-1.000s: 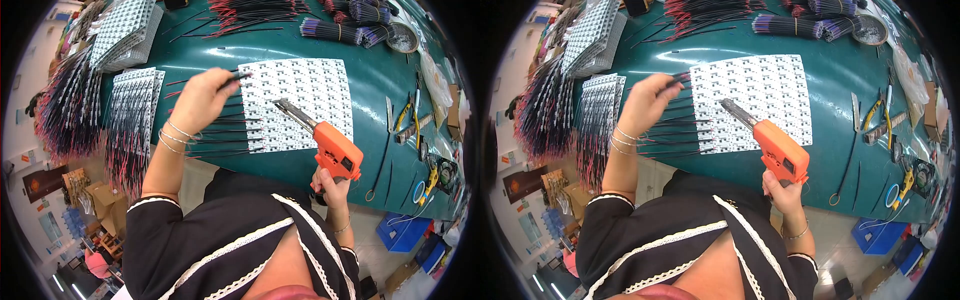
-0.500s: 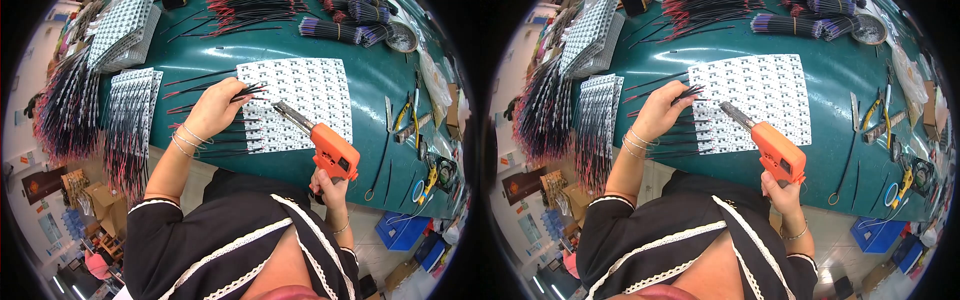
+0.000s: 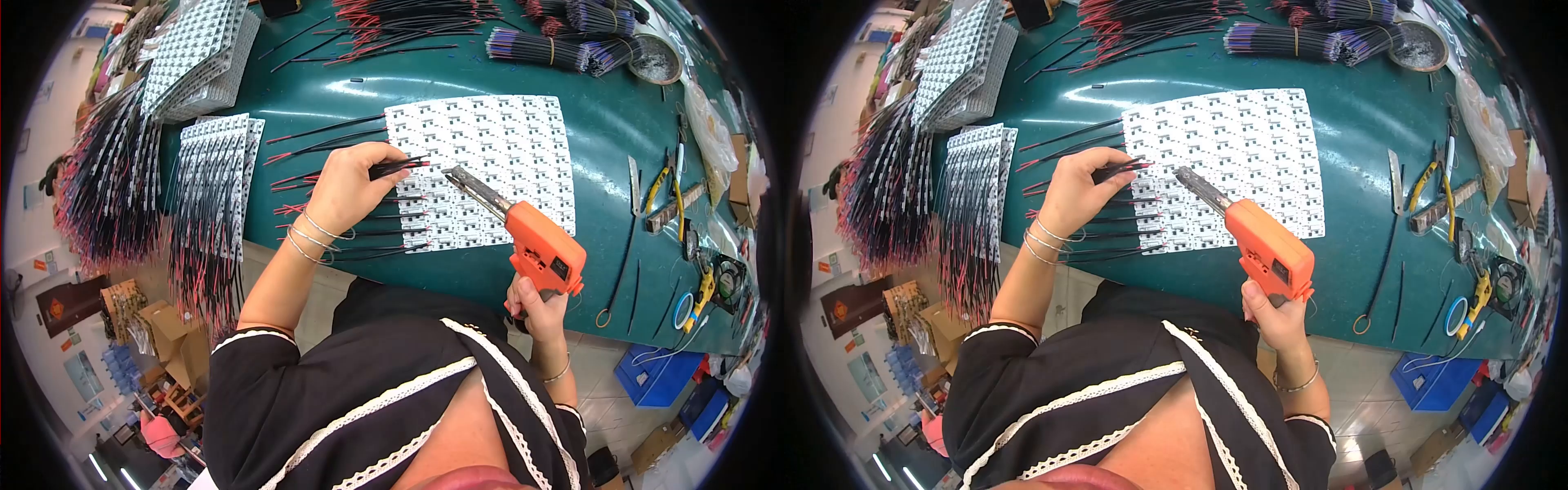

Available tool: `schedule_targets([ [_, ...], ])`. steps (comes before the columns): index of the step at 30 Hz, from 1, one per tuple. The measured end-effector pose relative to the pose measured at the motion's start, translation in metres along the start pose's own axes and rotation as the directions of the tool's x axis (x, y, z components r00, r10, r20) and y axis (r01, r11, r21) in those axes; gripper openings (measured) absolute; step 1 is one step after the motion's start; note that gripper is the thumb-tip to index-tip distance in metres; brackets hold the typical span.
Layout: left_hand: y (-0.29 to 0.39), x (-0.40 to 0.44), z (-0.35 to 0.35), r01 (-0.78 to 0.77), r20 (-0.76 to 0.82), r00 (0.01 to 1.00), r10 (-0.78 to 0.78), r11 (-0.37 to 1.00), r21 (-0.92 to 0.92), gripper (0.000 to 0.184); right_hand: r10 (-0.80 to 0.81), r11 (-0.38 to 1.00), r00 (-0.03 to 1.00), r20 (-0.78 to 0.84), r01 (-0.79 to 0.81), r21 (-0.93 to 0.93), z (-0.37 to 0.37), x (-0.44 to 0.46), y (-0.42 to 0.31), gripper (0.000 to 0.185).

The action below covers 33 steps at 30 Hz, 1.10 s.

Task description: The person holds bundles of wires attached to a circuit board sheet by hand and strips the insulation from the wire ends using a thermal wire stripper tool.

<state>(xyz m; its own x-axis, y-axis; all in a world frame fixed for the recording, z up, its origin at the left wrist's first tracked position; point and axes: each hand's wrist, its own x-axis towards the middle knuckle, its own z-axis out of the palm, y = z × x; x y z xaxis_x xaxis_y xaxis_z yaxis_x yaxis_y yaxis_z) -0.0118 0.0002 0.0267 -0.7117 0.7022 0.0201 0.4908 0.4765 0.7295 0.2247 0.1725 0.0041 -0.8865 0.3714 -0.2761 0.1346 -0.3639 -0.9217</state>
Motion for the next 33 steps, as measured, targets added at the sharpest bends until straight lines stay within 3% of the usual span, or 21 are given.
schedule_targets([
  [5, -0.005, -0.001, 0.0, -0.048, -0.03, 0.998, 0.051, 0.995, 0.085, 0.016, 0.002, 1.0, 1.0, 0.006, -0.002, -0.015, 0.003, 0.001, -0.002, 0.04],
  [11, -0.004, -0.001, 0.001, 0.062, 0.11, 0.992, -0.06, 0.998, -0.01, 0.017, 0.005, 1.0, 1.0, 0.001, -0.005, -0.02, 0.006, 0.002, -0.001, 0.039],
  [22, -0.014, 0.002, 0.017, 0.124, 0.141, 0.982, -0.13, 0.991, 0.051, 0.017, 0.073, 0.995, 0.997, 0.0, -0.072, -0.063, 0.01, 0.003, -0.002, 0.029],
  [33, -0.014, 0.003, 0.018, 0.119, 0.15, 0.981, -0.124, 0.992, 0.043, 0.017, 0.04, 0.997, 0.999, 0.032, -0.038, -0.061, 0.013, 0.006, 0.002, 0.021],
])
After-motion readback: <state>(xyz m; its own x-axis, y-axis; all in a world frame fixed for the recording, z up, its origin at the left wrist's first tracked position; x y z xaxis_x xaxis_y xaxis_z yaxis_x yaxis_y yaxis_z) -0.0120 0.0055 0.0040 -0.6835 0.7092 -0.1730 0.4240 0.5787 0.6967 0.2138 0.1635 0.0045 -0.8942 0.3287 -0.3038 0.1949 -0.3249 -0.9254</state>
